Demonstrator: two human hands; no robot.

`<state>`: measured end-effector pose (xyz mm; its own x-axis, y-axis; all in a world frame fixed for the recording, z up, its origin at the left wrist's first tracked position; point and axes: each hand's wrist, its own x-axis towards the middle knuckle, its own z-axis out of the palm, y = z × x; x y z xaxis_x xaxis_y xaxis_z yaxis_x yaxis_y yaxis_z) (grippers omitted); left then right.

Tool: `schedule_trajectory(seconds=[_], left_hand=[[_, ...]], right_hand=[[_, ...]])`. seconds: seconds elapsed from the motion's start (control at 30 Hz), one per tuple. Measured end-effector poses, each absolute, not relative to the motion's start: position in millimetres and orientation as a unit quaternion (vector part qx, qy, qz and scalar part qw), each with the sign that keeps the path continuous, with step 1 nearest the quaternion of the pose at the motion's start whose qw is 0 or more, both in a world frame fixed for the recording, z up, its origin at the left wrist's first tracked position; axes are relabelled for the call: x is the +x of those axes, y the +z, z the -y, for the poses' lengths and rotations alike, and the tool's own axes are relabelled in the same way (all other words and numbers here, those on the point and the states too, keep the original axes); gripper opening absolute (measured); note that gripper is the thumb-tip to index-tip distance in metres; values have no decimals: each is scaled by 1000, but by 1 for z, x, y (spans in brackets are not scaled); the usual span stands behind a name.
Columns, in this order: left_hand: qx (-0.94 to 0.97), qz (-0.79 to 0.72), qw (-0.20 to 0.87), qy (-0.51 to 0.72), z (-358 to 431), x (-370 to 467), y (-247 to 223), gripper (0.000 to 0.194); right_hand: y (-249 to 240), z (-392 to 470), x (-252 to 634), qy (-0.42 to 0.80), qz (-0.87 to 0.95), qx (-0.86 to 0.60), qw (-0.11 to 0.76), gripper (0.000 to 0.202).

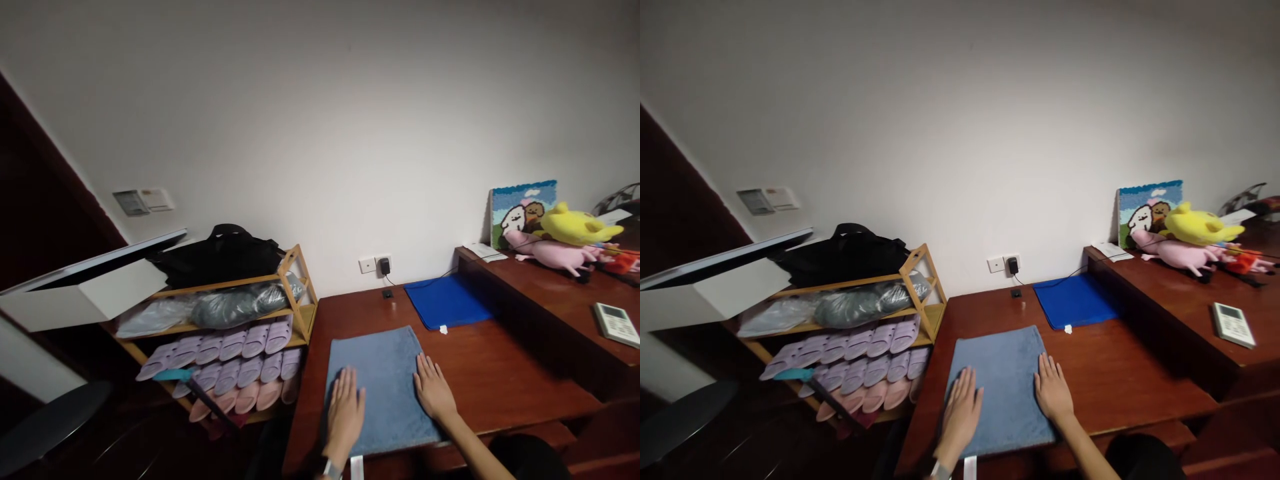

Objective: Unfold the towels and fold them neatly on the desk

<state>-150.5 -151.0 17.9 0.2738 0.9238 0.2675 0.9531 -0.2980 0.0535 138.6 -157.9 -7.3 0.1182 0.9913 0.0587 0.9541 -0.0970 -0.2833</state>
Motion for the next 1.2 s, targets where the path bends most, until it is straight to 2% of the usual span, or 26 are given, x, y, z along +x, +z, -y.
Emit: schedule_trajectory(seconds=[0.17, 0.27, 0.63, 0.8, 0.9, 1.03, 1.2], left_hand=[[-866, 483, -26, -126, 131, -44, 28, 64], [-865, 483, -52, -127, 123, -25, 16, 65], [-753, 651, 40, -85, 97, -178, -1, 64], [-749, 650, 62, -116, 97, -188, -12, 63], [-749, 650, 62, -118, 98, -186, -12, 63], [-749, 652, 55, -107, 98, -186, -10, 64], [-750, 652, 51, -100, 97, -191, -16, 64]], right_hand=[[-10, 157, 141, 60, 673, -724, 138, 68], [-16, 156, 142, 50, 676, -722, 139, 68], [-30, 153, 141, 54, 665, -727, 163, 68], [-26, 138, 146, 53, 665, -727, 165, 64], [-6, 110, 147, 53, 674, -716, 173, 63], [18, 67, 143, 70, 680, -716, 139, 64], [9, 45, 142, 83, 663, -732, 134, 68]])
